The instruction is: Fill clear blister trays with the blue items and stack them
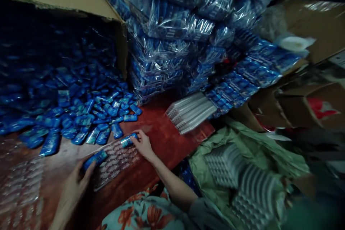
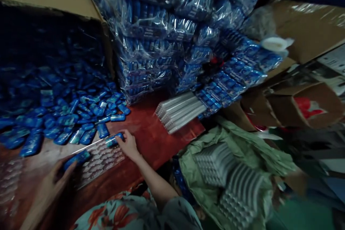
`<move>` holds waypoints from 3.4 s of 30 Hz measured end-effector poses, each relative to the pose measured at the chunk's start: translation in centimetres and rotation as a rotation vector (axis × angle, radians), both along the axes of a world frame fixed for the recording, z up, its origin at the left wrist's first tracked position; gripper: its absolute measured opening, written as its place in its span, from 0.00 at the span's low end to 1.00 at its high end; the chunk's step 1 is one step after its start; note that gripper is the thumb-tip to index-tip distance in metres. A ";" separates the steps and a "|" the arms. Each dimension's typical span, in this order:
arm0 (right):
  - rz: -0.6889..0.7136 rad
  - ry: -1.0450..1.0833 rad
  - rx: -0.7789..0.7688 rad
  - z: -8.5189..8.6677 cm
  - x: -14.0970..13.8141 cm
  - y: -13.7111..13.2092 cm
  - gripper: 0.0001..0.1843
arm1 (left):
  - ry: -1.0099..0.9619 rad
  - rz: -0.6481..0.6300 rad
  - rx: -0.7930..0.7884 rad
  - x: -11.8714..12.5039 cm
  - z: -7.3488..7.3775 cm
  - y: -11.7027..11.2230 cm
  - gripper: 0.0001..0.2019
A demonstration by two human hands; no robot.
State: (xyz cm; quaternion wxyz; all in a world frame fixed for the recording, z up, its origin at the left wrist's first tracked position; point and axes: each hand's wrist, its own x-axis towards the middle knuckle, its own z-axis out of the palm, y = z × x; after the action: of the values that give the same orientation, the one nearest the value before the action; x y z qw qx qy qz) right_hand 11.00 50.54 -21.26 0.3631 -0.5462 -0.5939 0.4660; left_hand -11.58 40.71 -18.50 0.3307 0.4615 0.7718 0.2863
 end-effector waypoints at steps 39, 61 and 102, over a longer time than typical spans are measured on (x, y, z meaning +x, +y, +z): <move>0.350 0.155 -0.199 2.5 0.4 0.0 0.23 | -0.343 0.199 0.244 0.0 -1.4 -1.9 0.19; 0.715 -0.588 0.584 5.0 -2.8 1.3 0.16 | -0.165 0.078 0.214 0.6 -0.1 -2.7 0.16; 0.967 -1.171 0.585 8.1 -6.3 1.1 0.20 | -0.093 0.042 0.232 -0.1 -0.5 -2.7 0.14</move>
State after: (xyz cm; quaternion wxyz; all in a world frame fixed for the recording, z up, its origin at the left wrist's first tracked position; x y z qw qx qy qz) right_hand 4.67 51.60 -13.14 -0.1199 -0.2673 -0.9554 0.0361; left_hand -11.72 37.98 -18.96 0.3046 0.4666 0.7268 0.4015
